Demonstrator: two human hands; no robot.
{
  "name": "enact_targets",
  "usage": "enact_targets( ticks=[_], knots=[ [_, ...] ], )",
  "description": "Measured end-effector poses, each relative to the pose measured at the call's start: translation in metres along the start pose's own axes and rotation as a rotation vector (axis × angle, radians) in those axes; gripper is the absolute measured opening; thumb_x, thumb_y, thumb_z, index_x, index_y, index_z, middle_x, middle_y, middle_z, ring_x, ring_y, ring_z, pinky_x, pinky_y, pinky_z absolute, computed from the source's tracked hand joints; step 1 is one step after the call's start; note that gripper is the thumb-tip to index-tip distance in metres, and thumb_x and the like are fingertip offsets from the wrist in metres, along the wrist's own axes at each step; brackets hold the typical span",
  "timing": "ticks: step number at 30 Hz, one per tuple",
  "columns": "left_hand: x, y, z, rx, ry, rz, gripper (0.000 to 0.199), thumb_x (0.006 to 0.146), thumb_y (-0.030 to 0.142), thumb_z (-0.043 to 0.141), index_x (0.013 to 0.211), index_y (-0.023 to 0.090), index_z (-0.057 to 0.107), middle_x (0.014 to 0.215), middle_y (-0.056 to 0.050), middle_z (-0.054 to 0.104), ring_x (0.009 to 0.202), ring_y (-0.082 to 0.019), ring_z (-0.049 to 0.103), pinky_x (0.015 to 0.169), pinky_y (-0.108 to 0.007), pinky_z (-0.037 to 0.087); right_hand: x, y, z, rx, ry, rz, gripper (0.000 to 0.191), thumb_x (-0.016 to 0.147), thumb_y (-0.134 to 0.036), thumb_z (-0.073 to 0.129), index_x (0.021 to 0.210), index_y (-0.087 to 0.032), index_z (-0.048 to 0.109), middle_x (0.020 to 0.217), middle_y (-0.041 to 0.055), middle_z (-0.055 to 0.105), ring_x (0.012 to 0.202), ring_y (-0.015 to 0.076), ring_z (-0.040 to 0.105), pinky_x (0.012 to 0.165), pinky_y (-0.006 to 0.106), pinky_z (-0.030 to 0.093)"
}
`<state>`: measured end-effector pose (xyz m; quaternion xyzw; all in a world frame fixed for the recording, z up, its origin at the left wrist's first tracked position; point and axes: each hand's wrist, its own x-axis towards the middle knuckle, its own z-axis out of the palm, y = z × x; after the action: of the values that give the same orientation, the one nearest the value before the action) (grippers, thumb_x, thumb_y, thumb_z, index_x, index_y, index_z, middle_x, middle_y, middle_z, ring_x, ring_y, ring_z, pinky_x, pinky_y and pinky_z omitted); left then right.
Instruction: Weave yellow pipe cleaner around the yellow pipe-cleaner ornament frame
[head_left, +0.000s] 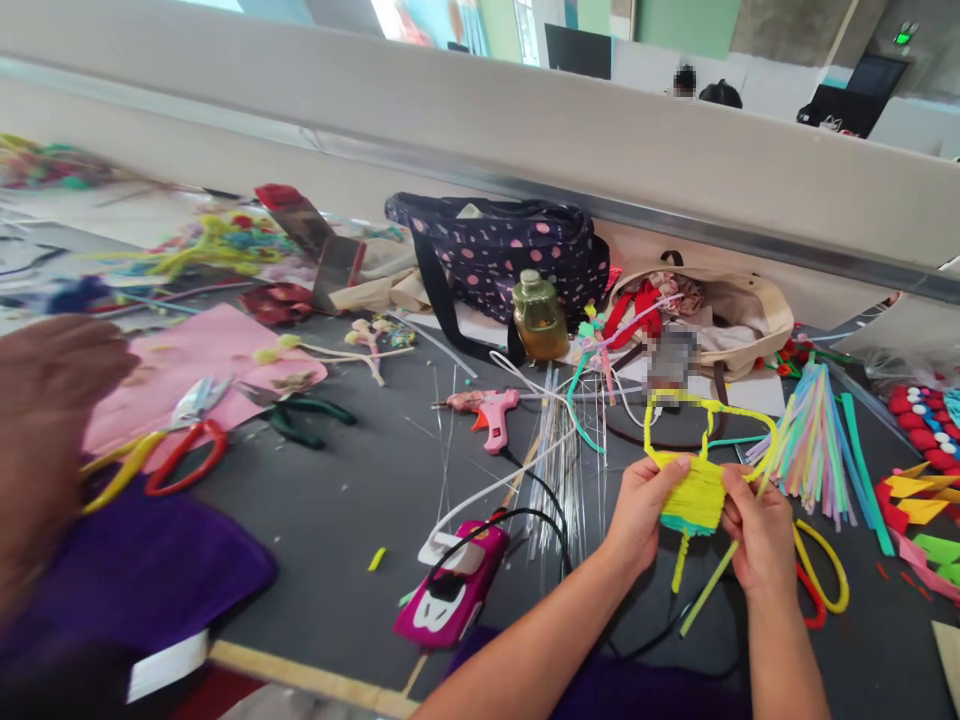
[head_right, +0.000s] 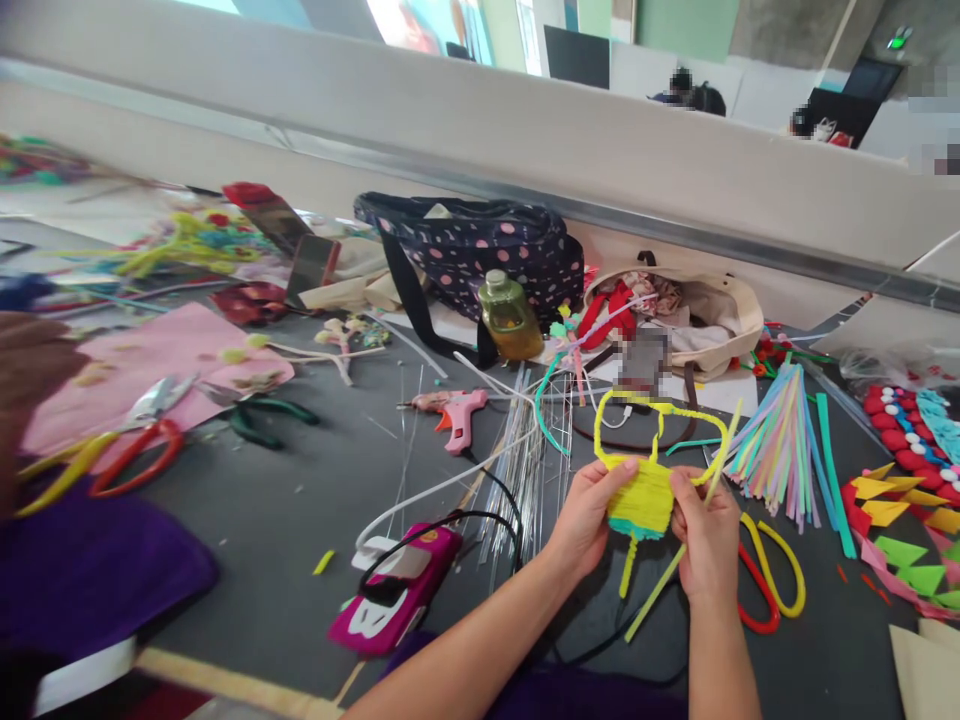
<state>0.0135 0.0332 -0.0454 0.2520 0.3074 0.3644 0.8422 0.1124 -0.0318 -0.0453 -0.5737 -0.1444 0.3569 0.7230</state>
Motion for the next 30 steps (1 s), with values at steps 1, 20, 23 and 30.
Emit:
enact_targets(
  ticks=[1, 20, 23, 30],
  knots=[
    [-0.0004, 0.0006, 0.0, 0.0, 0.006, -0.001, 0.037, 0.058, 0.038, 0.082, 0.081, 0.01, 0.073, 0.074, -0.01, 0.073, 0.063, -0.02, 0.068, 0.062, -0.028, 0.051, -0.0005, 0.0, -0.0001, -0.015, -0.002, -0.008, 0.036, 0.061, -0.042, 0.08, 0.078, -0.016, 0.062, 0.046, -0.0111, 0.035, 0.036, 0.0025, 0.026, 0.034, 0.016, 0.018],
    [-0.0013, 0.003, 0.0009, -0.032, -0.078, -0.143, 0.029, 0.061, 0.033, 0.081, 0.075, 0.009, 0.071, 0.067, -0.008, 0.071, 0.057, -0.015, 0.063, 0.061, -0.025, 0.049, -0.0005, 0.0025, -0.0035, -0.081, -0.043, 0.061, 0.031, 0.06, -0.039, 0.08, 0.073, -0.014, 0.067, 0.047, -0.0074, 0.041, 0.038, 0.0029, 0.031, 0.035, 0.015, 0.022],
    [-0.0003, 0.0017, -0.0013, -0.046, -0.083, -0.142, 0.028, 0.059, 0.031, 0.082, 0.072, 0.009, 0.07, 0.065, -0.008, 0.07, 0.056, -0.015, 0.063, 0.06, -0.025, 0.049, -0.0012, 0.0021, -0.004, -0.08, -0.057, 0.06, 0.03, 0.06, -0.039, 0.08, 0.072, -0.015, 0.067, 0.047, -0.0069, 0.043, 0.039, 0.0038, 0.033, 0.035, 0.016, 0.025],
    [-0.0016, 0.0008, 0.0007, -0.022, -0.035, -0.108, 0.032, 0.061, 0.034, 0.081, 0.076, 0.009, 0.069, 0.067, -0.008, 0.07, 0.056, -0.015, 0.063, 0.06, -0.026, 0.049, -0.0013, 0.0034, 0.0, -0.05, -0.067, 0.124, 0.033, 0.059, -0.04, 0.082, 0.073, -0.016, 0.064, 0.05, -0.0065, 0.047, 0.039, 0.0033, 0.036, 0.034, 0.014, 0.024]
  ],
)
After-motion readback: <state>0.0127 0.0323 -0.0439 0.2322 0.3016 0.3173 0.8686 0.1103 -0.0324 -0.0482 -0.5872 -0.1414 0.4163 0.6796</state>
